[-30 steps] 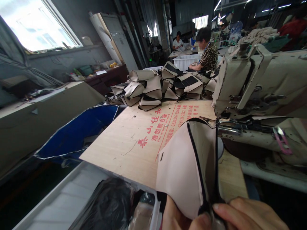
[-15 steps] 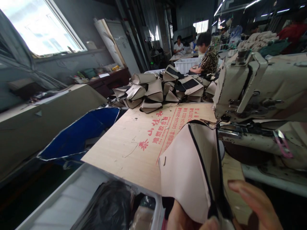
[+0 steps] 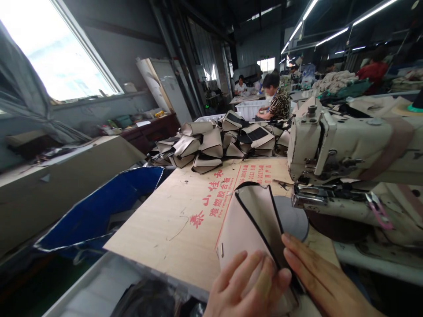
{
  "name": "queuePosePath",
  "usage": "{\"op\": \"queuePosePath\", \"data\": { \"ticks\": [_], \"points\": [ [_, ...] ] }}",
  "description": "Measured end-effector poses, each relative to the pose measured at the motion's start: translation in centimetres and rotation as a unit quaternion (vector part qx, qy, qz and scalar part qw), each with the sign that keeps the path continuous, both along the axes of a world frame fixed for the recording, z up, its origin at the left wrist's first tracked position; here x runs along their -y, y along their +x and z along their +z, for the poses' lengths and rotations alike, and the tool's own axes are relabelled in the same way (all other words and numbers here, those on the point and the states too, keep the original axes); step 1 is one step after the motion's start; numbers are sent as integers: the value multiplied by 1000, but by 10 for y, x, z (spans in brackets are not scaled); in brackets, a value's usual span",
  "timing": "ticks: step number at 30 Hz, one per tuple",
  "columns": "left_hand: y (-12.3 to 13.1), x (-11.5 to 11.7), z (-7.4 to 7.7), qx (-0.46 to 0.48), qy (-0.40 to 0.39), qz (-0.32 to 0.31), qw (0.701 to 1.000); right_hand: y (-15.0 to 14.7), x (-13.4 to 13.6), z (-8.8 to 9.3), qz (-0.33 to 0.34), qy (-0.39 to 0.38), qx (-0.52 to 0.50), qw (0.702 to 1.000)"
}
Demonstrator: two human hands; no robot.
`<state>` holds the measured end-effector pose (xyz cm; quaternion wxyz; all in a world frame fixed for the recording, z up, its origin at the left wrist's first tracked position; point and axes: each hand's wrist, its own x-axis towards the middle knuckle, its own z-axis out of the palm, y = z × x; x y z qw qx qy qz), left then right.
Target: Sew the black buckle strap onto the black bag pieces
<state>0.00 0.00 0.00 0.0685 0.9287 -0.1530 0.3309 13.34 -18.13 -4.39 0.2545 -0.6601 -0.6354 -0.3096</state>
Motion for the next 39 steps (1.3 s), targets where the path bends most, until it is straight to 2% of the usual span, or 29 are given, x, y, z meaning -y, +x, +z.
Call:
{"op": "queuePosePath", "data": {
  "ticks": [2, 5, 7, 8, 9, 11, 15, 17, 19, 23, 25, 29, 33, 36, 39],
  "points": [
    [14, -11, 28, -83, 32, -62, 994, 11, 4, 18, 2, -49, 28, 998],
    [34, -20, 66, -115, 19, -86, 989, 27, 7, 52, 4, -84, 53, 995],
    [48, -22, 78, -109, 3, -100, 989, 34, 5, 68, 13, -79, 36, 996],
    [56, -24, 78, -118, -11, -109, 987, 36, 2, 71, 18, -74, 12, 997],
    [63, -25, 74, -134, -37, -117, 983, 39, -2, 69, 22, -69, -21, 997],
    [78, -28, 56, -186, -117, -115, 969, 45, -12, 53, 16, -71, -112, 991],
    [101, -29, 0, -248, -273, -61, 927, 60, -32, -1, -11, -93, -277, 956],
    [108, -27, -20, -240, -318, -44, 916, 66, -37, -19, -17, -80, -311, 947],
    [114, -24, -31, -224, -345, -30, 911, 71, -39, -26, -26, -55, -322, 945],
    [128, -18, -33, -167, -387, 14, 907, 77, -40, -27, -42, -12, -293, 955],
    [135, -17, -31, -143, -387, 11, 911, 80, -40, -29, -49, 1, -280, 959],
    [140, -21, -22, -178, -315, -47, 931, 82, -38, -37, -44, 27, -296, 954],
    [138, -29, -7, -257, -223, -122, 932, 82, -39, -41, -49, 40, -292, 954],
    [137, -33, 1, -273, -188, -117, 936, 79, -42, -41, -60, 28, -282, 957],
    [139, -36, 0, -271, -177, -99, 941, 76, -45, -40, -71, 47, -293, 952]
  ]
}}
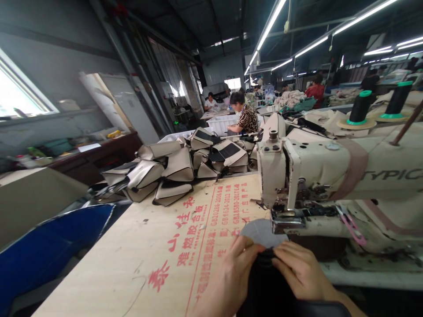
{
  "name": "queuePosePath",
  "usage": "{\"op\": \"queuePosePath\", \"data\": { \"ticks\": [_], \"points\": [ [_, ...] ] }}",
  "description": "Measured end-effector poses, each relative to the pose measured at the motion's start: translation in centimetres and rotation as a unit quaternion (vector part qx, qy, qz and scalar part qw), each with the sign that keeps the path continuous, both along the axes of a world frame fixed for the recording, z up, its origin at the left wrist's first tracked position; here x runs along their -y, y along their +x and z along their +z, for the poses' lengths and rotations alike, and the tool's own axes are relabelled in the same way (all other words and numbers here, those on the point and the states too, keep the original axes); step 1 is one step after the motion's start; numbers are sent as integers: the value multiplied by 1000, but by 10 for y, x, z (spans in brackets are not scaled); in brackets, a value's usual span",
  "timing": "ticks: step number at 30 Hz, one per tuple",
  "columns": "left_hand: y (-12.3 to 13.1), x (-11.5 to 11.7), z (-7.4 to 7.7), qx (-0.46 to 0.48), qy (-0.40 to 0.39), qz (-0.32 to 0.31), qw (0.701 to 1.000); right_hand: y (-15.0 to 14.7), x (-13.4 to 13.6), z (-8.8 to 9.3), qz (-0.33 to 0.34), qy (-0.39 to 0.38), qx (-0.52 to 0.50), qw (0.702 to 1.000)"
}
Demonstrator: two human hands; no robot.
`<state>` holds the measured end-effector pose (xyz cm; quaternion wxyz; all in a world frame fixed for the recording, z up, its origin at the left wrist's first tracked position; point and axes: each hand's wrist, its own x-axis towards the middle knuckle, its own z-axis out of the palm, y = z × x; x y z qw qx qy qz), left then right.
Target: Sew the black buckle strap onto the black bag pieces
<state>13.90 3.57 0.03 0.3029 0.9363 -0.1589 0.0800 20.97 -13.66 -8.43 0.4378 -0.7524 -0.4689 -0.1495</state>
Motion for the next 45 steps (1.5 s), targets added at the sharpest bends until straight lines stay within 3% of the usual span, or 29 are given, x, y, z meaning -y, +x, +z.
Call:
{"op": "queuePosePath", "data": {
  "ticks": [3, 7, 11, 13, 20, 26, 31, 38, 41, 45],
  "points": [
    [1, -3, -7, 6, 4, 11, 1000, -2, -2, 2, -20, 43, -70, 996],
    [0, -7, -20, -7, -57, 22, 998, 0, -3, 6, 19, 0, -85, 996],
    [1, -8, -30, -3, -93, 113, 989, 4, -4, 2, 31, -19, -62, 997],
    [2, -7, -32, 7, -82, 130, 988, 7, -4, -3, 28, -11, -47, 998],
    [7, -5, -31, 61, -40, 89, 993, 13, -5, -7, 26, -4, -41, 999],
    [25, -12, -35, -53, -132, 133, 981, 26, -17, 5, 25, -25, -162, 986],
    [38, -10, -41, -69, -243, 146, 956, 40, -20, 1, 40, 8, -241, 970],
    [43, -5, -35, -98, -276, 146, 945, 44, -10, 4, 112, 15, -295, 949],
    [45, -4, -36, -99, -278, 149, 944, 42, -12, 3, 94, 35, -260, 960],
    [42, -4, -37, -109, -276, 159, 942, 38, -15, -4, 23, 53, -223, 973]
  ]
}}
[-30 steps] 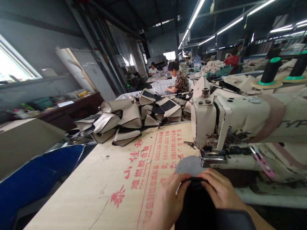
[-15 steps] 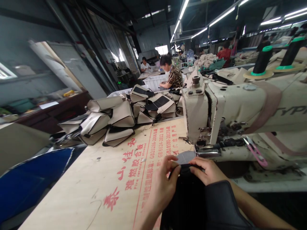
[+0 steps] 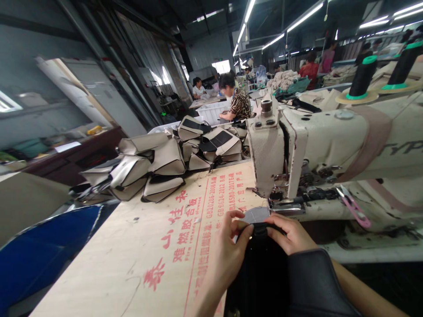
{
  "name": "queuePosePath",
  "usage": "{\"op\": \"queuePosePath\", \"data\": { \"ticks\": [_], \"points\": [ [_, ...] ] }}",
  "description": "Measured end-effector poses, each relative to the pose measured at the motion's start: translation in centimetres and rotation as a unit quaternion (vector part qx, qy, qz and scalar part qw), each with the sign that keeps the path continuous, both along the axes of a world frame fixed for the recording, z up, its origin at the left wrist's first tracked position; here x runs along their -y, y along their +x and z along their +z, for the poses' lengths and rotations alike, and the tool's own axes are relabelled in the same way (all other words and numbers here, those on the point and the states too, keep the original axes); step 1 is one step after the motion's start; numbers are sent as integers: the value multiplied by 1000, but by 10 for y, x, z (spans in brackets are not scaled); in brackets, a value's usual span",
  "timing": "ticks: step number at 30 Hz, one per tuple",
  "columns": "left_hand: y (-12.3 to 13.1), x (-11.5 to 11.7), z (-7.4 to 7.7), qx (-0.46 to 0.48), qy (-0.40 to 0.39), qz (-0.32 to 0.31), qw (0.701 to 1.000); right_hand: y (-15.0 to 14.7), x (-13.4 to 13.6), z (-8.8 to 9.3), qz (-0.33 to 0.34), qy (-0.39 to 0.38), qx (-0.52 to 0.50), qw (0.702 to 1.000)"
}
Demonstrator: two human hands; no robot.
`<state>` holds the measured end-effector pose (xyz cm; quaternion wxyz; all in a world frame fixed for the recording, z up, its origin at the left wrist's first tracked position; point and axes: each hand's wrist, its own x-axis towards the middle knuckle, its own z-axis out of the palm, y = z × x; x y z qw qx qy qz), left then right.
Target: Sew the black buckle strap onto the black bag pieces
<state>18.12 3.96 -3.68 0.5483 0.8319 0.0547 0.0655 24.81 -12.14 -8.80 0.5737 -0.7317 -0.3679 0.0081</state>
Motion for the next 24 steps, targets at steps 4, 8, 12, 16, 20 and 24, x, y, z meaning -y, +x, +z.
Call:
{"op": "queuePosePath", "data": {
  "ticks": [4, 8, 12, 16, 20, 24],
  "points": [
    [-10, -4, 2, -37, -21, -19, 999, -1, 0, -5, -34, 7, 16, 999],
    [-12, -6, -3, -22, 26, -16, 999, 2, 0, -8, -31, -7, 29, 999],
    [-6, -5, -10, 5, 19, 10, 1000, 0, 1, -8, -35, 1, 17, 999],
    [-3, -4, -10, 22, 36, 9, 999, -3, 2, -7, -42, 5, -5, 999],
    [-7, -4, -7, 41, 98, 25, 994, -4, 3, -7, -39, 5, 4, 999],
    [-9, -2, -8, 67, 138, 34, 988, -7, 2, -8, -59, 10, 28, 998]
  ]
}}
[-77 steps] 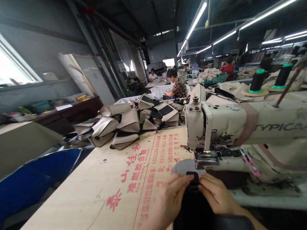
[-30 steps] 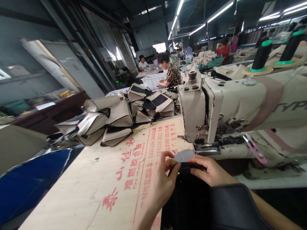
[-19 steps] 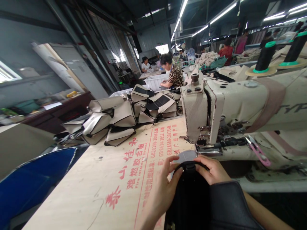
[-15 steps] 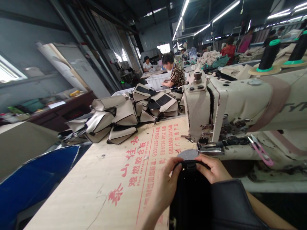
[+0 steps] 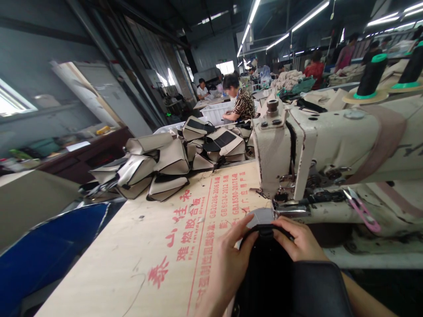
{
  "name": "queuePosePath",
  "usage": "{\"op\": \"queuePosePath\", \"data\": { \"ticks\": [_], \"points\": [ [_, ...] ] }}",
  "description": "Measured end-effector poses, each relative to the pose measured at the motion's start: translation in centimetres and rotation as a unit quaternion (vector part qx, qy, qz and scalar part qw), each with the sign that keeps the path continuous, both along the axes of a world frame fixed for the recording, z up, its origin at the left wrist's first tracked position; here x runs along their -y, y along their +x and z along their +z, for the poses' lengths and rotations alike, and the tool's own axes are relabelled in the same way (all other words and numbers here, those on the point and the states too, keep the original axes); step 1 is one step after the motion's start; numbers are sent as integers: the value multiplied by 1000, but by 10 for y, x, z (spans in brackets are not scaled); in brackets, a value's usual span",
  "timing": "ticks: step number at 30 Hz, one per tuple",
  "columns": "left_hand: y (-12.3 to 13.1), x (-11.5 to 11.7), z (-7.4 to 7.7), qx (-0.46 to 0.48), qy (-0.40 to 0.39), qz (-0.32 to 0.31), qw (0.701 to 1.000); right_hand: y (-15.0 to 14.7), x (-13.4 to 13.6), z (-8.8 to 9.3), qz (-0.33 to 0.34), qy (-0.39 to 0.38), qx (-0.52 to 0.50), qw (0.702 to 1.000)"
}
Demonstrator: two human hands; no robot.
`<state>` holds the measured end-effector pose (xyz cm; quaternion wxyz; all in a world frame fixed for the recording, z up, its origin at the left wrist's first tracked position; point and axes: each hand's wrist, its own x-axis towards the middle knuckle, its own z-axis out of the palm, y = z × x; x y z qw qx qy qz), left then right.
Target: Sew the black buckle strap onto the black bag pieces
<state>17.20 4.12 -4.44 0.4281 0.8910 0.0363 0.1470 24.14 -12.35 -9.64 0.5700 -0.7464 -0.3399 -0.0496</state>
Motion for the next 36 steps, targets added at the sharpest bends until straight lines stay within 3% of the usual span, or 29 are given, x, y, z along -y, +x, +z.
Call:
{"op": "queuePosePath", "data": {
  "ticks": [6, 11, 15, 19, 21, 26, 31, 36],
  "points": [
    [-1, -1, 3, 14, 92, -50, 994, 1, 2, 5, 32, -23, 15, 999],
    [5, -2, 12, -41, 91, -88, 991, 10, 3, 9, 75, -45, 31, 996],
    [9, -3, 17, -69, 14, -70, 995, 20, 1, 4, 72, -51, 26, 996],
    [9, -7, 14, -123, -133, -117, 977, 27, -1, -2, 50, -26, 5, 998],
    [10, -8, 8, -129, -141, -96, 977, 28, -3, -3, 53, -22, 4, 998],
    [17, 2, -11, -30, -30, 41, 998, 27, -1, 0, 62, -11, -12, 998],
    [13, 16, -10, -33, 33, 77, 996, 21, 7, 1, 75, -7, -22, 997],
    [12, 22, -5, -43, 31, 94, 994, 24, 12, 4, 73, -6, -35, 997]
  ]
}}
